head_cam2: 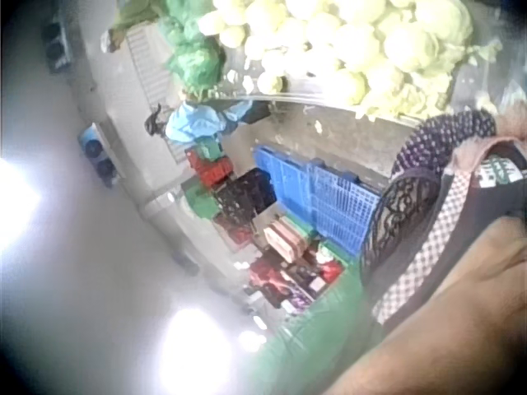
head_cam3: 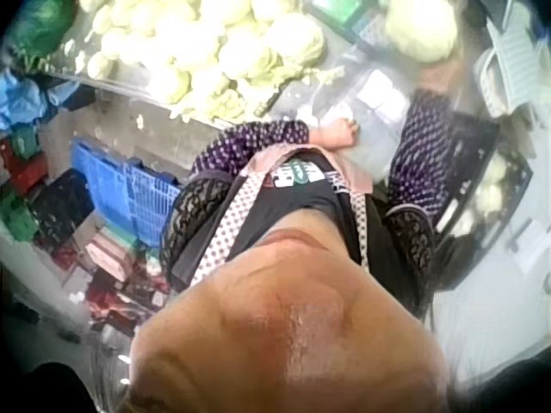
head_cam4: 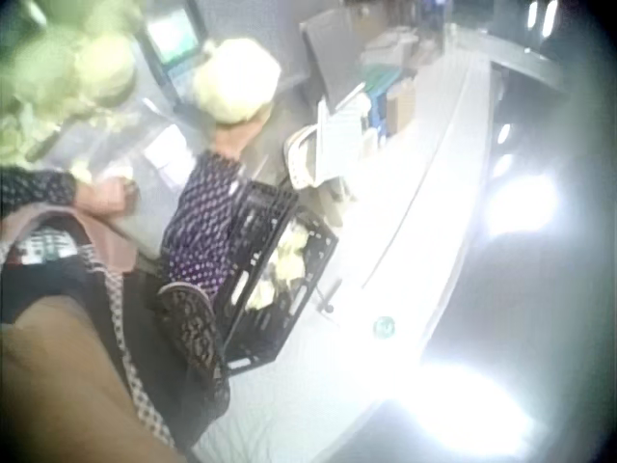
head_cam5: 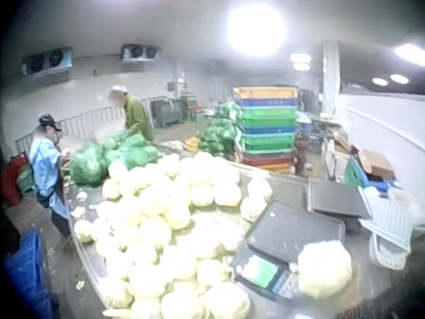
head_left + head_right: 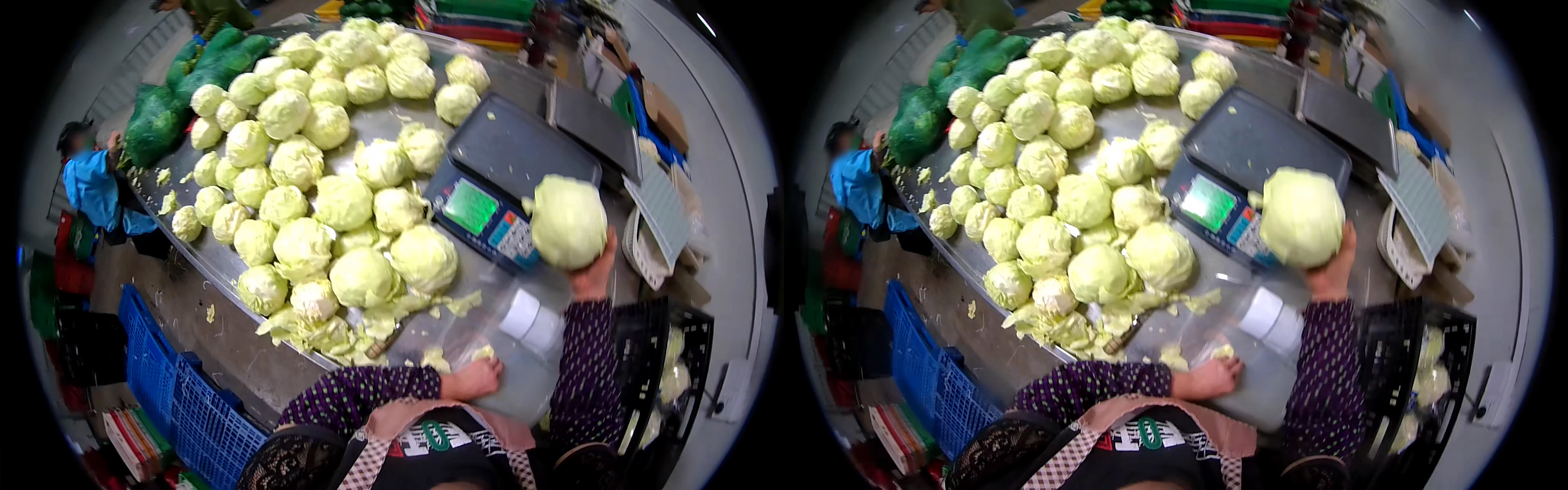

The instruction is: The person repeatedly picks up cabbages from a large pile on a metal table, places them on a digital scale, and then transfers them into clear plastic bags. The person seals the bags and places them into a black crate. The process is repeated continuously throughout the video.

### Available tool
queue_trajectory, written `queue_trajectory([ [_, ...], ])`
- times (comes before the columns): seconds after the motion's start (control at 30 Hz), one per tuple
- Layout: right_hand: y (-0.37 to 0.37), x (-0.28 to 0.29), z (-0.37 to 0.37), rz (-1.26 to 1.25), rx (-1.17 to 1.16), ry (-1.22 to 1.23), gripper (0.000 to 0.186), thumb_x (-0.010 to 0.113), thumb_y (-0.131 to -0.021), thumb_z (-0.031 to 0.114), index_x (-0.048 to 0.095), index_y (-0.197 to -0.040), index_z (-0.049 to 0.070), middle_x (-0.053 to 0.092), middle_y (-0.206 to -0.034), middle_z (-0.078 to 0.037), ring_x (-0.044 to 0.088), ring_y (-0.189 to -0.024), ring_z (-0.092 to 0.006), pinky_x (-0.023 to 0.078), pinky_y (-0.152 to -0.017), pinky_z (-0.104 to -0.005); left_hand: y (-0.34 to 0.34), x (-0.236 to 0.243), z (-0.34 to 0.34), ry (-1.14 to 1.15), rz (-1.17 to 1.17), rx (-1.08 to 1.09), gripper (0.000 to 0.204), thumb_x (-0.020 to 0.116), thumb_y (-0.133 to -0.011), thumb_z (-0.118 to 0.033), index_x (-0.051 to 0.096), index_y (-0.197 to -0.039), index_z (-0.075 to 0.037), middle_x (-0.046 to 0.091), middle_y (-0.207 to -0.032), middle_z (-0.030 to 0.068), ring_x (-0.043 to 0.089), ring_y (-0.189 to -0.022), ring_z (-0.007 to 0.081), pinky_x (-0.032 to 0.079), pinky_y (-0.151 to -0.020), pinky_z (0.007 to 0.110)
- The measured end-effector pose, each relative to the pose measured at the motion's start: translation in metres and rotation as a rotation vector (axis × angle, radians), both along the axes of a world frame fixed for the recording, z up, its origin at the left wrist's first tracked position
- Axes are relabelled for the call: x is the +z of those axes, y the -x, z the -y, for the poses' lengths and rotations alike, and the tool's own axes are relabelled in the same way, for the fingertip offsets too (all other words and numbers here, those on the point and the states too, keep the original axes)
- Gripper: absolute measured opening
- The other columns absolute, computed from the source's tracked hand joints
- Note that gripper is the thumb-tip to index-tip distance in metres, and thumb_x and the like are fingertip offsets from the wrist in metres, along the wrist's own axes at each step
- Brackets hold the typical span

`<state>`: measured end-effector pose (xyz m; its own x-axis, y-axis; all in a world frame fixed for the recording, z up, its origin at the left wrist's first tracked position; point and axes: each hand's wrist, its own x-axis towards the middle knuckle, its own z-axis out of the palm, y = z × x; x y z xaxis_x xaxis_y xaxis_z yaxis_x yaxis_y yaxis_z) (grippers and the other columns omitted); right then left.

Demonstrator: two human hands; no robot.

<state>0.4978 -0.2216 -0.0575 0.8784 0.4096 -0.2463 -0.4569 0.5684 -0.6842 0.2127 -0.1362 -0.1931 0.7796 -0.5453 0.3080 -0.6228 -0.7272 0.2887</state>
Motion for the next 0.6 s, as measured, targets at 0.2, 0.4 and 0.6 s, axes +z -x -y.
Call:
queue_trajectory([
  [0.2, 0.212, -0.018, 0.083, -0.025, -0.012, -0.228, 0.094, 0.048, -0.082, 0.076, 0.035, -0.146, 0.008, 0.038, -0.148, -0.019, 0.043, -0.13, -0.0392, 0.038, -0.104, -0.06, -0.006, 0.016, -0.008, -0.077, -0.053, -0.138, 0.022, 0.059, -0.071, -0.021, 0.07, -0.077, -0.003, 0.063, -0.09, 0.0166, 0.059, -0.091, 0.0314, 0.05, -0.066, 0.035],
  [0.4, 0.326, -0.082, 0.122, -0.186, -0.021, -0.426, 0.088, 0.043, -0.09, 0.066, 0.029, -0.148, 0.002, 0.031, -0.151, -0.022, 0.037, -0.135, -0.0402, 0.034, -0.106, -0.0596, -0.036, 0.035, -0.016, 0.244, -0.315, 0.138, 0.012, 0.058, -0.074, -0.011, 0.059, -0.084, -0.005, 0.061, -0.071, 0.0138, 0.063, -0.067, 0.032, 0.049, -0.054, 0.044],
  [0.6, 0.358, -0.122, 0.157, -0.28, -0.313, -0.221, 0.087, 0.041, -0.089, 0.066, 0.036, -0.143, -0.002, 0.039, -0.147, -0.02, 0.04, -0.134, -0.0362, 0.032, -0.112, -0.0479, -0.026, 0.067, -0.042, -0.098, -0.013, -0.407, 0.015, 0.059, -0.075, -0.013, 0.061, -0.087, -0.005, 0.054, -0.087, 0.0092, 0.058, -0.078, 0.0246, 0.048, -0.068, 0.037],
])
